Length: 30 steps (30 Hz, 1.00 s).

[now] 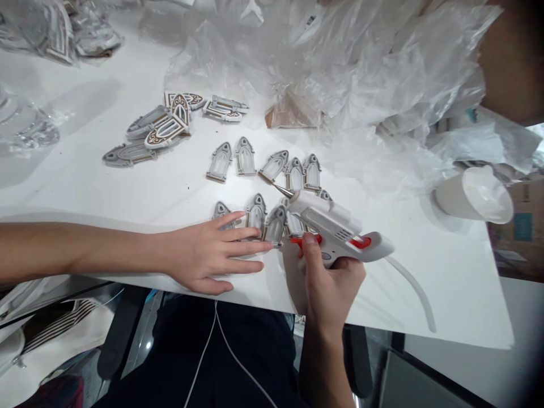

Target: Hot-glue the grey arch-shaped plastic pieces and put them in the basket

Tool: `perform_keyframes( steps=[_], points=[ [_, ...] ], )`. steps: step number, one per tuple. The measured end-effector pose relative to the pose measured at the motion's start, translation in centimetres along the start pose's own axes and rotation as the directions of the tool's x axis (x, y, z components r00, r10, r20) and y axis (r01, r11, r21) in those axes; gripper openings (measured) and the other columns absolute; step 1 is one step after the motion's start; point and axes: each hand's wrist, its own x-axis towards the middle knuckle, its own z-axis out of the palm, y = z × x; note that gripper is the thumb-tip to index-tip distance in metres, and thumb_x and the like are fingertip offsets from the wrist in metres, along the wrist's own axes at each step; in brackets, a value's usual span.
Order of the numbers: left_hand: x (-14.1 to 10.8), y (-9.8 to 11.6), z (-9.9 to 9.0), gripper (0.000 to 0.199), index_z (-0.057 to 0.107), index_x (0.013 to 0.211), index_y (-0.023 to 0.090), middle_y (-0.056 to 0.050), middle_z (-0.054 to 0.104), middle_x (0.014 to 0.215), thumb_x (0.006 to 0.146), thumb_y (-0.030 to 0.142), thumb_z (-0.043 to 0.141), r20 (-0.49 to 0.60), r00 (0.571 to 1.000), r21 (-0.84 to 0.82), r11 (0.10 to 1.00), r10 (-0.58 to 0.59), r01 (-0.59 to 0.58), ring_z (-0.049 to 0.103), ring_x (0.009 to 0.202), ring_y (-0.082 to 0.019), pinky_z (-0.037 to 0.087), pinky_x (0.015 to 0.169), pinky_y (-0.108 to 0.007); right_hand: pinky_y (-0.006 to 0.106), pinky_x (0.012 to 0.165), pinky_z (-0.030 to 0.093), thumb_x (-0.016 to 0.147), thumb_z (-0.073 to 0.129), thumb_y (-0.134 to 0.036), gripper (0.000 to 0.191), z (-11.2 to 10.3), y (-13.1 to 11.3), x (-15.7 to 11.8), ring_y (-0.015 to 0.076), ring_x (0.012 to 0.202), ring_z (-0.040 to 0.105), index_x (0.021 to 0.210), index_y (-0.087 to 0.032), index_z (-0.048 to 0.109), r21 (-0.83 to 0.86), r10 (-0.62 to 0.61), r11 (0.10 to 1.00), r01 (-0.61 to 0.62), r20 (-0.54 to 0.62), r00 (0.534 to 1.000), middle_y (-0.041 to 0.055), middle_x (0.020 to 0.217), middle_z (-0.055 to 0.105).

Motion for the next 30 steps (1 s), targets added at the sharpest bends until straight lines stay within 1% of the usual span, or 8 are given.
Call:
perform_keyframes(
  steps=[3, 10, 12, 14, 17, 22, 25, 30],
  points=[
    [0.0, 0.0, 0.0, 0.047, 0.052, 0.133, 0.020, -0.009, 0.029, 0.157, 0.093, 0.043, 0.043, -0.002, 1.000, 0.020, 1.000, 0.001, -0.001, 0.042, 0.135, -0.030, 0.025, 0.116, -0.054, 0.030, 0.072, 0.053, 0.076, 0.071, -0.045, 0.034, -0.1, 0.0, 0.0, 0.0115, 0.067, 0.056, 0.086, -0.013, 0.066, 0.014, -0.005, 1.000, 0.006, -0.005, 1.000, 0.0031, 0.072, 0.060],
    [0.1, 0.1, -0.3, 0.045, 0.054, 0.131, 0.020, -0.009, 0.032, 0.156, 0.092, 0.041, 0.044, -0.025, 0.999, 0.099, 0.995, 0.023, -0.021, 0.047, 0.131, -0.029, 0.031, 0.113, -0.052, 0.030, 0.072, 0.053, 0.076, 0.072, -0.046, 0.034, 0.0, -0.2, 0.0, 0.0107, 0.065, 0.054, 0.085, -0.014, 0.067, 0.025, 0.000, 1.000, 0.000, -0.015, 1.000, 0.0021, 0.071, 0.059],
    [0.1, 0.2, -0.4, 0.044, 0.056, 0.129, 0.020, -0.008, 0.036, 0.154, 0.092, 0.040, 0.045, -0.047, 0.997, 0.148, 0.988, 0.057, -0.049, 0.047, 0.131, -0.027, 0.032, 0.114, -0.050, 0.030, 0.072, 0.053, 0.076, 0.071, -0.046, 0.034, 0.0, -0.3, 0.0, 0.0107, 0.065, 0.054, 0.084, -0.014, 0.067, 0.025, 0.001, 1.000, 0.000, -0.018, 1.000, 0.0023, 0.071, 0.059],
    [0.0, 0.3, -0.4, 0.042, 0.059, 0.126, 0.019, -0.009, 0.043, 0.150, 0.091, 0.039, 0.046, -0.075, 0.994, 0.196, 0.979, 0.078, -0.061, 0.049, 0.129, -0.027, 0.034, 0.113, -0.047, 0.030, 0.071, 0.053, 0.077, 0.071, -0.047, 0.034, -0.1, -0.3, 0.1, 0.0109, 0.065, 0.054, 0.085, -0.014, 0.068, 0.027, -0.001, 1.000, 0.002, -0.015, 1.000, 0.0024, 0.071, 0.059],
    [0.1, 0.5, -0.3, 0.041, 0.060, 0.124, 0.018, -0.010, 0.051, 0.143, 0.091, 0.040, 0.048, -0.101, 0.993, 0.224, 0.974, 0.053, -0.029, 0.051, 0.128, -0.026, 0.037, 0.111, -0.045, 0.029, 0.070, 0.052, 0.077, 0.071, -0.047, 0.034, -0.2, -0.3, 0.1, 0.0112, 0.065, 0.054, 0.083, -0.014, 0.067, 0.026, -0.009, 1.000, 0.009, -0.003, 1.000, 0.0020, 0.068, 0.058],
    [0.8, 0.8, -0.1, 0.042, 0.058, 0.127, 0.019, -0.010, 0.051, 0.143, 0.092, 0.038, 0.047, -0.090, 0.995, 0.210, 0.978, 0.037, -0.017, 0.052, 0.127, -0.025, 0.040, 0.108, -0.044, 0.029, 0.069, 0.051, 0.078, 0.069, -0.050, 0.038, -0.6, -0.6, 0.2, 0.0116, 0.064, 0.054, 0.084, -0.013, 0.068, 0.013, 0.016, 1.000, -0.016, 0.040, 0.999, 0.0021, 0.066, 0.057],
    [1.1, 0.7, -0.1, 0.041, 0.059, 0.126, 0.019, -0.010, 0.051, 0.143, 0.091, 0.038, 0.050, -0.088, 0.995, 0.214, 0.977, 0.036, -0.016, 0.056, 0.122, -0.025, 0.041, 0.107, -0.043, 0.028, 0.068, 0.050, 0.079, 0.068, -0.051, 0.039, -0.9, -0.8, 0.4, 0.0110, 0.065, 0.053, 0.088, -0.012, 0.067, 0.022, -0.002, 1.000, 0.001, 0.072, 0.997, 0.0024, 0.068, 0.058],
    [1.5, 0.8, -0.1, 0.037, 0.062, 0.121, 0.017, -0.010, 0.060, 0.133, 0.089, 0.035, 0.054, -0.140, 0.986, 0.298, 0.954, 0.092, -0.046, 0.060, 0.114, -0.021, 0.044, 0.107, -0.040, 0.023, 0.065, 0.046, 0.080, 0.067, -0.049, 0.038, -1.4, -0.9, 0.9, 0.0100, 0.066, 0.052, 0.086, -0.012, 0.065, 0.075, -0.032, 0.997, 0.022, 0.143, 0.989, 0.0025, 0.072, 0.059]
  ],
)
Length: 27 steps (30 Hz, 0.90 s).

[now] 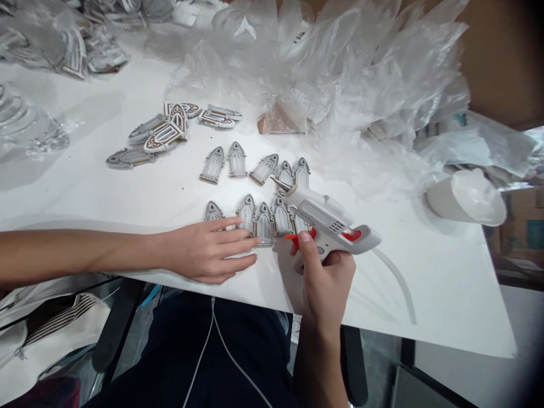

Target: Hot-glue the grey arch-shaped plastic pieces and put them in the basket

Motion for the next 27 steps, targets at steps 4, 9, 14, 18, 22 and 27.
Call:
perform_keyframes(
  steps=[4, 9, 14, 18, 22, 27],
  points=[
    [1.2, 0.2, -0.4, 0.026, 0.065, 0.111, 0.018, -0.006, 0.067, 0.121, 0.089, 0.029, 0.057, -0.089, 0.995, 0.038, 0.998, -0.038, 0.041, 0.064, 0.101, -0.017, 0.047, 0.102, -0.037, 0.021, 0.058, 0.040, 0.082, 0.066, -0.048, 0.037, -0.4, 0.4, 0.4, 0.0094, 0.062, 0.050, 0.076, -0.013, 0.059, 0.092, 0.032, 0.995, -0.041, 0.103, 0.994, 0.0020, 0.067, 0.058],
    [3.8, 0.1, -0.7, 0.014, 0.067, 0.098, 0.017, -0.005, 0.069, 0.102, 0.088, 0.025, 0.060, -0.183, 0.863, -0.313, 0.860, -0.470, 0.402, 0.062, 0.093, -0.014, 0.046, 0.090, -0.034, 0.020, 0.060, 0.041, 0.082, 0.065, -0.044, 0.033, -0.4, 0.7, 0.6, 0.0097, 0.065, 0.051, 0.078, -0.012, 0.058, 0.241, 0.068, 0.965, -0.101, 0.140, 0.988, 0.0017, 0.067, 0.056],
    [5.8, 0.0, 0.6, 0.014, 0.071, 0.092, 0.022, -0.004, 0.065, 0.104, 0.084, 0.032, 0.067, -0.116, 0.730, -0.513, 0.670, -0.673, 0.537, 0.059, 0.098, -0.014, 0.040, 0.095, -0.034, 0.020, 0.061, 0.042, 0.082, 0.066, -0.040, 0.028, -0.3, 0.5, 0.5, 0.0086, 0.064, 0.051, 0.086, -0.014, 0.058, 0.354, 0.060, 0.928, -0.113, 0.157, 0.986, 0.0001, 0.069, 0.056],
    [6.3, 0.4, 1.4, 0.012, 0.072, 0.088, 0.023, -0.003, 0.066, 0.104, 0.084, 0.032, 0.068, -0.156, 0.712, -0.521, 0.669, -0.684, 0.529, 0.059, 0.096, -0.014, 0.038, 0.096, -0.035, 0.021, 0.054, 0.039, 0.080, 0.068, -0.042, 0.031, -0.1, 0.3, 0.2, 0.0081, 0.057, 0.048, 0.083, -0.013, 0.057, 0.398, 0.096, 0.903, -0.161, 0.179, 0.979, -0.0006, 0.065, 0.054],
    [6.3, 0.7, 1.7, 0.012, 0.073, 0.082, 0.022, -0.003, 0.067, 0.102, 0.086, 0.030, 0.065, -0.230, 0.718, -0.490, 0.715, -0.658, 0.498, 0.059, 0.092, -0.012, 0.038, 0.094, -0.034, 0.021, 0.054, 0.039, 0.079, 0.069, -0.042, 0.032, 0.0, 0.4, 0.1, 0.0088, 0.057, 0.050, 0.082, -0.013, 0.057, 0.424, 0.111, 0.888, -0.177, 0.176, 0.978, -0.0004, 0.064, 0.055],
    [6.2, 0.7, 2.1, 0.010, 0.073, 0.081, 0.023, -0.001, 0.067, 0.099, 0.085, 0.030, 0.067, -0.276, 0.717, -0.457, 0.743, -0.641, 0.489, 0.059, 0.089, -0.012, 0.038, 0.092, -0.033, 0.022, 0.059, 0.044, 0.081, 0.068, -0.040, 0.029, 0.3, 0.5, 0.0, 0.0102, 0.065, 0.057, 0.091, -0.014, 0.061, 0.429, 0.093, 0.888, -0.165, 0.184, 0.979, 0.0018, 0.074, 0.061]
  ],
)
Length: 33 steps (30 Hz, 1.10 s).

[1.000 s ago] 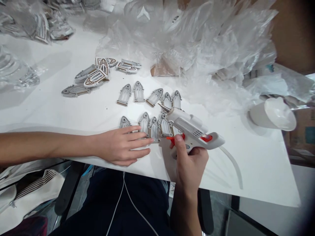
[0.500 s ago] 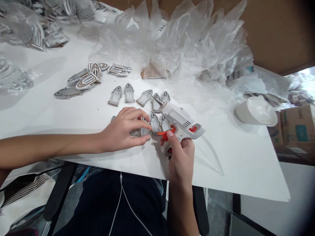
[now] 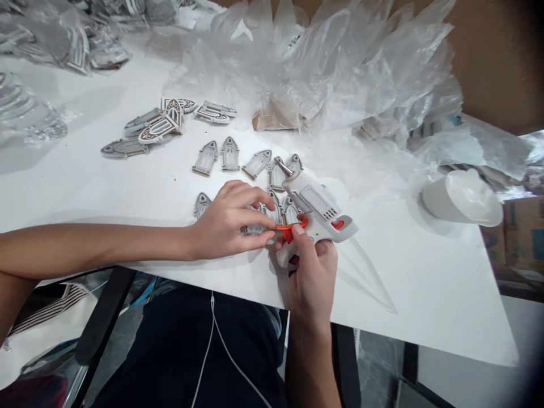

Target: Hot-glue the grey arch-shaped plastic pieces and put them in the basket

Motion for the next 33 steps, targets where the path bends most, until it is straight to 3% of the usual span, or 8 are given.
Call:
perform_keyframes(
  steps=[4, 10, 15, 28, 33],
  points=[
    [-0.12, -0.07, 0.20, 0.011, 0.072, 0.081, 0.022, -0.001, 0.068, 0.098, 0.085, 0.031, 0.067, -0.016, 1.000, 0.011, 1.000, 0.010, -0.010, 0.059, 0.086, -0.011, 0.037, 0.091, -0.032, 0.022, 0.064, 0.046, 0.083, 0.067, -0.040, 0.030, 0.11, 0.12, -0.04, 0.0127, 0.077, 0.061, 0.095, -0.013, 0.062, -0.007, -0.014, 1.000, 0.014, -0.002, 1.000, 0.0055, 0.086, 0.065],
    [-0.16, -0.11, 0.29, 0.014, 0.069, 0.077, 0.021, 0.000, 0.068, 0.097, 0.086, 0.029, 0.064, -0.034, 0.999, 0.033, 0.999, 0.002, -0.001, 0.059, 0.080, -0.009, 0.037, 0.093, -0.033, 0.022, 0.060, 0.044, 0.086, 0.063, -0.040, 0.027, -0.25, 0.66, -0.11, 0.0086, 0.063, 0.053, 0.089, -0.014, 0.061, -0.102, -0.039, 0.994, 0.040, 0.009, 0.999, 0.0006, 0.072, 0.058],
    [-0.15, -0.20, 0.27, 0.014, 0.066, 0.075, 0.019, 0.000, 0.067, 0.097, 0.087, 0.025, 0.062, -0.034, 0.999, 0.060, 0.998, 0.031, -0.029, 0.059, 0.080, -0.009, 0.038, 0.093, -0.033, 0.021, 0.059, 0.044, 0.086, 0.063, -0.039, 0.026, -0.36, 0.89, -0.09, 0.0086, 0.063, 0.053, 0.091, -0.014, 0.060, -0.126, -0.059, 0.990, 0.059, 0.007, 0.998, 0.0002, 0.071, 0.058],
    [-0.02, -0.41, 0.12, 0.009, 0.067, 0.078, 0.020, 0.000, 0.063, 0.094, 0.085, 0.025, 0.064, -0.042, 0.995, 0.060, 0.994, 0.093, -0.090, 0.057, 0.078, -0.009, 0.038, 0.092, -0.033, 0.022, 0.067, 0.047, 0.087, 0.061, -0.040, 0.028, -0.23, 0.76, -0.07, 0.0136, 0.084, 0.063, 0.096, -0.014, 0.062, -0.107, -0.073, 0.992, 0.074, 0.012, 0.997, 0.0075, 0.094, 0.067],
    [-0.07, -0.36, 0.03, 0.010, 0.068, 0.077, 0.020, 0.000, 0.063, 0.091, 0.085, 0.023, 0.063, -0.053, 0.994, 0.057, 0.994, 0.098, -0.095, 0.057, 0.076, -0.008, 0.038, 0.092, -0.032, 0.021, 0.058, 0.044, 0.086, 0.062, -0.040, 0.027, -0.31, 0.76, -0.12, 0.0098, 0.063, 0.056, 0.085, -0.013, 0.060, -0.097, -0.078, 0.992, 0.076, -0.024, 0.997, 0.0026, 0.072, 0.061]
  ],
)
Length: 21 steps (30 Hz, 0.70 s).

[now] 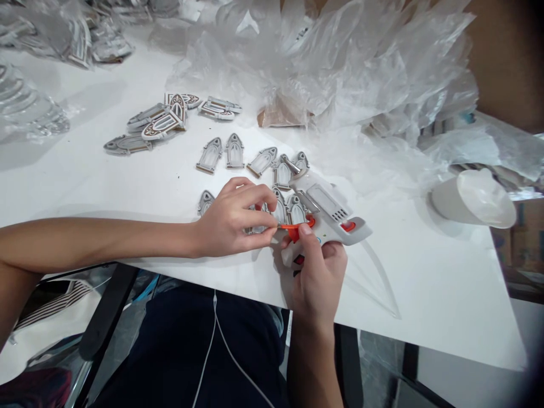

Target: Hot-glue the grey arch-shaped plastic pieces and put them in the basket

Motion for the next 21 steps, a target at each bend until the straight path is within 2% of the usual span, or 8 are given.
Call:
perform_keyframes(
  steps=[5, 12, 16, 21],
  points=[
    [-0.1, 0.0, -0.1, 0.011, 0.067, 0.077, 0.021, 0.000, 0.064, 0.091, 0.086, 0.022, 0.062, 0.013, 1.000, -0.003, 1.000, -0.002, 0.002, 0.057, 0.076, -0.008, 0.038, 0.094, -0.032, 0.021, 0.055, 0.041, 0.083, 0.065, -0.041, 0.031, -0.1, -0.1, 0.0, 0.0088, 0.060, 0.053, 0.075, -0.012, 0.058, 0.009, 0.013, 1.000, -0.011, -0.152, 0.988, 0.0011, 0.067, 0.057],
    [-0.2, 0.0, -0.3, 0.009, 0.066, 0.078, 0.020, 0.000, 0.065, 0.094, 0.082, 0.029, 0.066, 0.005, 1.000, 0.017, 1.000, 0.000, 0.000, 0.059, 0.077, -0.009, 0.039, 0.093, -0.032, 0.021, 0.057, 0.043, 0.084, 0.064, -0.041, 0.028, 0.1, -0.4, 0.1, 0.0087, 0.059, 0.052, 0.086, -0.014, 0.058, 0.015, 0.005, 1.000, -0.004, -0.099, 0.995, -0.0004, 0.067, 0.057],
    [-0.4, -0.1, -0.7, 0.012, 0.064, 0.082, 0.020, -0.002, 0.066, 0.095, 0.077, 0.031, 0.067, 0.020, 0.999, 0.022, 0.999, 0.035, -0.036, 0.060, 0.078, -0.010, 0.041, 0.094, -0.034, 0.021, 0.057, 0.043, 0.082, 0.066, -0.040, 0.027, 0.1, -0.5, 0.1, 0.0089, 0.058, 0.052, 0.084, -0.014, 0.058, 0.048, -0.008, 0.999, 0.014, -0.118, 0.993, -0.0004, 0.066, 0.057],
    [-0.6, -0.1, -1.2, 0.013, 0.064, 0.084, 0.021, -0.002, 0.066, 0.093, 0.076, 0.030, 0.067, 0.065, 0.997, 0.014, 0.999, 0.038, -0.039, 0.060, 0.079, -0.011, 0.041, 0.093, -0.034, 0.019, 0.052, 0.040, 0.082, 0.066, -0.041, 0.029, 0.1, -0.6, 0.0, 0.0084, 0.055, 0.051, 0.083, -0.013, 0.060, 0.045, 0.028, 0.999, -0.023, -0.127, 0.992, -0.0002, 0.063, 0.056]
  ],
)
